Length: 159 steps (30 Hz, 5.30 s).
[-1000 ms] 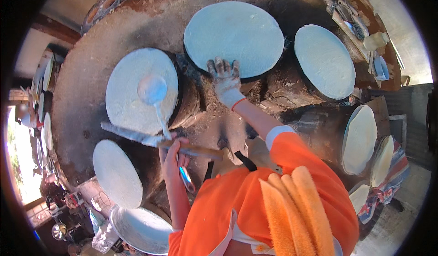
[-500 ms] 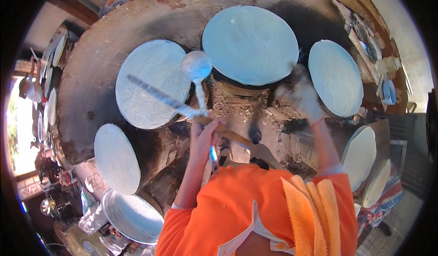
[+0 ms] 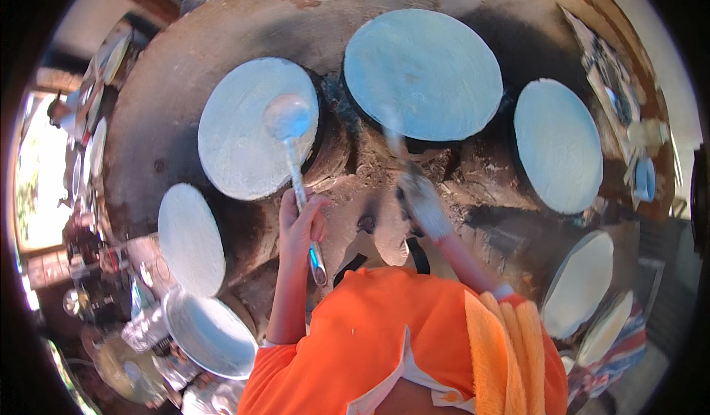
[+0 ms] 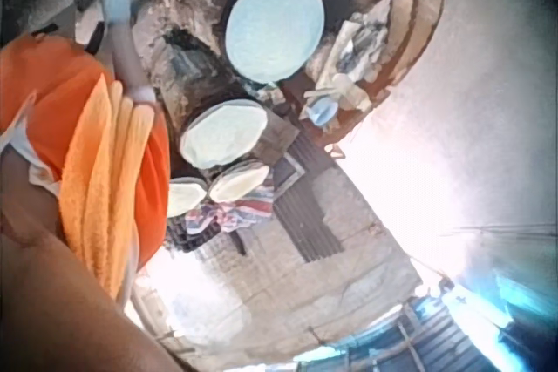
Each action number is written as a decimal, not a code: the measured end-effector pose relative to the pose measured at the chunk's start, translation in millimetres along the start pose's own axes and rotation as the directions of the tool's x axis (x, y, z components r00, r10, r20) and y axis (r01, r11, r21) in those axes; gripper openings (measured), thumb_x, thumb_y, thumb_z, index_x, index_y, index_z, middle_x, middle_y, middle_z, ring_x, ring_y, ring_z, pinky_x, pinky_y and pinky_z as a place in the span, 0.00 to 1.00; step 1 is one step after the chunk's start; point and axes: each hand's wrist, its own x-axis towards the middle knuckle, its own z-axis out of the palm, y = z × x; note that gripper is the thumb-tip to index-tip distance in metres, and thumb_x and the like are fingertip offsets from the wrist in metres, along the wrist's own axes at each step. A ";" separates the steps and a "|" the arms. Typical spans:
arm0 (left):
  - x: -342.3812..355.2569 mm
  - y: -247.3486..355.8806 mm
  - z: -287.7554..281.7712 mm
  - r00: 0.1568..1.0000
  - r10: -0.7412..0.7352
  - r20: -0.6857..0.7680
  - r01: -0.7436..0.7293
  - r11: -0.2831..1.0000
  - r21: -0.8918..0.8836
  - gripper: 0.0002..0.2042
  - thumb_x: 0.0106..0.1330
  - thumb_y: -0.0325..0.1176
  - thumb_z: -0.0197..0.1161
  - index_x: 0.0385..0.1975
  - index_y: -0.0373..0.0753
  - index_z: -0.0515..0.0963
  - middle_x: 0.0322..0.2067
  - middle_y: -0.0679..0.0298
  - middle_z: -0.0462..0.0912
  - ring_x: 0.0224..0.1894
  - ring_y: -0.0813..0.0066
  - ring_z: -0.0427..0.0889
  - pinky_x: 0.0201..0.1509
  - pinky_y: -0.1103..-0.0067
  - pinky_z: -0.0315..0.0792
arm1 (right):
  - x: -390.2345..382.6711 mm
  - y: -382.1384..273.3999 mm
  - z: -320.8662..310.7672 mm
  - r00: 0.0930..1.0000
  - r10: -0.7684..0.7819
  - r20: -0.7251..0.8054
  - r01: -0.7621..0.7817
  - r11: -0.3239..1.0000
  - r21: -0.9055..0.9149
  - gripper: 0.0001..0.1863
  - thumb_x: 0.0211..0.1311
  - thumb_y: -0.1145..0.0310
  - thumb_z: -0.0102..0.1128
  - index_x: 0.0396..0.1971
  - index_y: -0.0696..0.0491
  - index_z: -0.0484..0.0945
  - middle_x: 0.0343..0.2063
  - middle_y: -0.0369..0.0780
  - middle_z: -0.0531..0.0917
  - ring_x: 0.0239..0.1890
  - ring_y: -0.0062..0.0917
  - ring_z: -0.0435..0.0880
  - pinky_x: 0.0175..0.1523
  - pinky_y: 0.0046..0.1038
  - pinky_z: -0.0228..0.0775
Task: The person ladles batter onto multiple hot griddles and spreads it into thin, round crepes. They flip the crepes with a spatula and remove finished ones, placing them into a stack while continuing to cook new batches.
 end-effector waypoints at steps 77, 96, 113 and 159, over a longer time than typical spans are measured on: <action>-268.5 -227.0 324.7 0.266 -0.594 0.759 -0.079 0.771 0.632 0.16 0.60 0.29 0.52 0.49 0.38 0.64 0.26 0.64 0.74 0.08 0.89 0.58 0.10 0.89 0.55 | -735.9 64.0 -104.7 0.042 -0.622 -0.782 -0.976 0.141 -0.165 0.09 0.47 0.76 0.60 0.32 0.52 0.79 0.39 0.39 0.79 0.40 0.32 0.78 0.45 0.30 0.71; -336.5 -257.2 320.3 0.036 -0.733 0.679 -0.041 0.678 0.734 0.16 0.59 0.27 0.52 0.48 0.40 0.65 0.25 0.64 0.74 0.10 0.90 0.58 0.12 0.90 0.53 | -650.7 77.8 -118.5 -0.391 0.054 -0.919 -0.845 0.373 0.382 0.47 0.48 0.34 0.46 0.60 0.56 0.55 0.60 0.52 0.56 0.60 0.46 0.57 0.62 0.41 0.47; -387.7 -258.9 355.9 -0.157 -0.708 0.689 -0.049 0.702 0.710 0.17 0.58 0.26 0.50 0.48 0.37 0.63 0.25 0.63 0.74 0.09 0.90 0.57 0.11 0.91 0.53 | -871.2 100.6 -122.1 -0.719 -0.013 -0.695 -0.390 0.834 0.389 0.12 0.56 0.61 0.55 0.33 0.56 0.76 0.26 0.39 0.79 0.28 0.25 0.77 0.33 0.25 0.69; -263.8 -168.6 92.7 0.530 -0.463 0.711 0.314 0.886 0.343 0.16 0.57 0.27 0.55 0.45 0.38 0.61 0.23 0.63 0.75 0.11 0.85 0.63 0.11 0.86 0.57 | -479.1 77.8 -82.7 0.735 0.357 -0.576 0.125 0.763 0.634 0.29 0.62 0.49 0.43 0.59 0.47 0.57 0.52 0.40 0.66 0.47 0.28 0.69 0.50 0.36 0.62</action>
